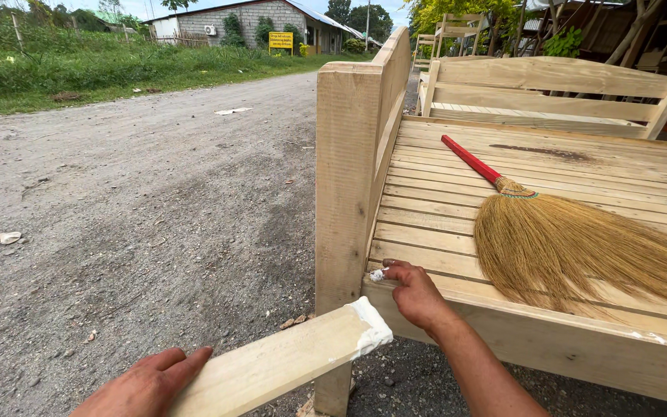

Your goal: The person holds a wooden plank in one hand and spreads white wood glue along the edge of a wooden bed frame rail with the other hand, working along the rail and onto the frame joint. The person continues spreading glue on the frame while holding the plank against the work.

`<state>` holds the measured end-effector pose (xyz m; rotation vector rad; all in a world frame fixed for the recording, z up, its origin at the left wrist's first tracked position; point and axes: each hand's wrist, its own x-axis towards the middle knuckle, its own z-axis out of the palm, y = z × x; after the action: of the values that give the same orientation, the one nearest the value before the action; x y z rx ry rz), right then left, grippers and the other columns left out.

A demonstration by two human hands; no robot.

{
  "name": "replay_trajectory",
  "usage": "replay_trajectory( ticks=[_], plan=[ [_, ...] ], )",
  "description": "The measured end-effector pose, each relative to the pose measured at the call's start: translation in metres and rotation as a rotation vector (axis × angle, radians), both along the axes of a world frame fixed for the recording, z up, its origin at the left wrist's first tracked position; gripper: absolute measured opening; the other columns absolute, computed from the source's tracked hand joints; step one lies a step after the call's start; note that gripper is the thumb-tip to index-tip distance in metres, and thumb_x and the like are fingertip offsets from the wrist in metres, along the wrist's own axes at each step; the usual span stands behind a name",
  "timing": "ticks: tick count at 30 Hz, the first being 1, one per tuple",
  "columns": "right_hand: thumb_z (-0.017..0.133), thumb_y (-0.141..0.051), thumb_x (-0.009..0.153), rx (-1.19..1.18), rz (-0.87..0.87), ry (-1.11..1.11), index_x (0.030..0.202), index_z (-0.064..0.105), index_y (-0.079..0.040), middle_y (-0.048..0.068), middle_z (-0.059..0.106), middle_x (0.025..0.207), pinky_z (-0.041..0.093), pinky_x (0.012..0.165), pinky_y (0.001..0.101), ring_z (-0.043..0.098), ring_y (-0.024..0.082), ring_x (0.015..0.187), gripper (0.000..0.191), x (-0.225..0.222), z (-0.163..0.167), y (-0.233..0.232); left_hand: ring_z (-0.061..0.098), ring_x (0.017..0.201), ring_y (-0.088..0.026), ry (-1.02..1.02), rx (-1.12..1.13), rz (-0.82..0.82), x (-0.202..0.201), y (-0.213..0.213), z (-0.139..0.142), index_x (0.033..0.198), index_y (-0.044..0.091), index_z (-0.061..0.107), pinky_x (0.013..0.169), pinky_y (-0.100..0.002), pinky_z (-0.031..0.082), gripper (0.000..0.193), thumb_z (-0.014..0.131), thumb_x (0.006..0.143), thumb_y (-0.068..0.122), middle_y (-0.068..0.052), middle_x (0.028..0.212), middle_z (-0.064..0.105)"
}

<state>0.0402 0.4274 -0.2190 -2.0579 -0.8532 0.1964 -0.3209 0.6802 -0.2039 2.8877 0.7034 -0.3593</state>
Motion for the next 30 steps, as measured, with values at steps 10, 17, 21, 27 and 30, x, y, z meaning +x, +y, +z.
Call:
replay_trajectory(
  ticks=[10, 17, 21, 27, 30],
  plan=[
    [0.049, 0.007, 0.082, -0.266, -0.142, -0.225, 0.128, 0.072, -0.025, -0.014, 0.055, 0.151, 0.022, 0.127, 0.0368, 0.046, 0.016, 0.143, 0.06, -0.013, 0.009, 0.021, 0.058, 0.134, -0.018, -0.115, 0.011, -0.066, -0.001, 0.039, -0.021, 0.161, 0.029, 0.034, 0.113, -0.042, 0.049, 0.084, 0.075, 0.092, 0.053, -0.001, 0.142, 0.056],
    [0.045, 0.01, 0.082, -0.402, -0.064, -0.343, 0.132, 0.069, -0.028, -0.011, 0.046, 0.157, 0.021, 0.122, 0.0434, 0.038, 0.017, 0.146, 0.067, -0.016, 0.014, 0.024, 0.064, 0.13, -0.008, 0.036, 0.002, 0.004, 0.011, 0.069, -0.051, 0.159, 0.035, 0.028, 0.12, -0.033, 0.052, 0.072, 0.061, 0.096, 0.046, 0.003, 0.136, 0.059],
    [0.046, 0.008, 0.085, -0.453, -0.084, -0.398, 0.133, 0.068, -0.025, -0.006, 0.049, 0.155, 0.028, 0.118, 0.0434, 0.044, 0.02, 0.141, 0.062, -0.024, 0.021, 0.026, 0.063, 0.131, -0.009, 0.019, -0.019, -0.01, 0.02, 0.072, -0.051, 0.159, 0.033, 0.026, 0.12, -0.033, 0.051, 0.073, 0.061, 0.097, 0.048, 0.003, 0.134, 0.058],
    [0.053, 0.006, 0.084, -0.499, -0.147, -0.354, 0.132, 0.067, -0.017, 0.003, 0.052, 0.149, 0.035, 0.116, 0.0452, 0.049, 0.026, 0.137, 0.055, -0.018, 0.026, 0.034, 0.057, 0.136, -0.012, -0.017, -0.031, -0.02, 0.02, 0.055, -0.029, 0.164, 0.034, 0.026, 0.122, -0.034, 0.048, 0.082, 0.066, 0.094, 0.046, 0.003, 0.139, 0.055],
    [0.052, 0.009, 0.081, -0.312, -0.193, -0.272, 0.124, 0.072, -0.011, 0.005, 0.056, 0.147, 0.045, 0.114, 0.039, 0.056, 0.029, 0.133, 0.051, -0.006, 0.022, 0.026, 0.054, 0.14, -0.012, 0.033, -0.026, 0.017, 0.021, 0.041, -0.016, 0.161, 0.035, 0.026, 0.125, -0.035, 0.046, 0.079, 0.066, 0.094, 0.05, 0.003, 0.143, 0.053]
  ],
)
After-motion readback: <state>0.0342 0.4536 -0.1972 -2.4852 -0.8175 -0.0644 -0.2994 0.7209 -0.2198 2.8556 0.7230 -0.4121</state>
